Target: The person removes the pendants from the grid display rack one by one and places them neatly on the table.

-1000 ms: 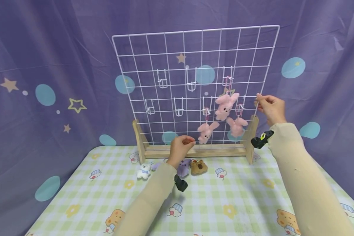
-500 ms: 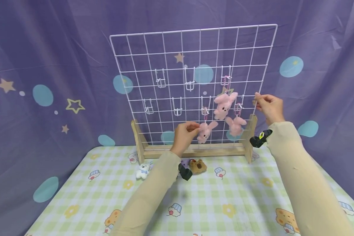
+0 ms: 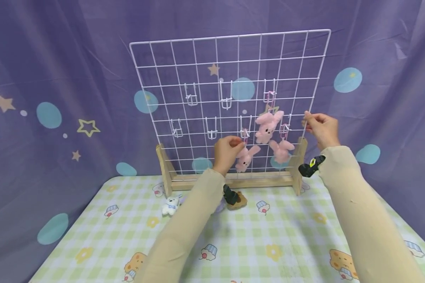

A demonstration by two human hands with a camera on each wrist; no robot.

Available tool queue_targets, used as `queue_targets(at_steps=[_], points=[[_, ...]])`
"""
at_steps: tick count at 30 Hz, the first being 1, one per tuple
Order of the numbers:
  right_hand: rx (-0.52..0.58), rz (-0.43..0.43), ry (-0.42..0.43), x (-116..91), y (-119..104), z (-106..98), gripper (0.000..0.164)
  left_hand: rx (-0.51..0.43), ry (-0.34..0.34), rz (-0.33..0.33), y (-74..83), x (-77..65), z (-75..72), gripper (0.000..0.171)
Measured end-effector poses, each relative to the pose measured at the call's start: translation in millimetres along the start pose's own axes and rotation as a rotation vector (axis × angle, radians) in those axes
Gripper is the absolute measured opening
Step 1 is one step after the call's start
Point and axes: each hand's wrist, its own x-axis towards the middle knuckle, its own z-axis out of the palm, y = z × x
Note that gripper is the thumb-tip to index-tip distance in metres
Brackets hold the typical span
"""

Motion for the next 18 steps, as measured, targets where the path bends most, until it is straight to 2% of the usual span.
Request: queue_targets(at_steps=[7, 14, 18], points=[[0.011, -0.001, -0.009, -2.5, -2.6, 1.9, 0.047, 0.053, 0.066, -0.021, 1.8, 0.9, 9.0, 0.017], [-0.005, -0.012, -0.008, 0.9, 2.1, 0.8, 0.047, 0.017, 0.097, -0.052, -1.1, 1.9, 14.3, 0.015], [0.008, -0.008, -0.004, -1.5, -0.7, 2.1, 0.047, 0.034, 0.104, -0.054, -2.7, 2.5, 17.2, 0.016]])
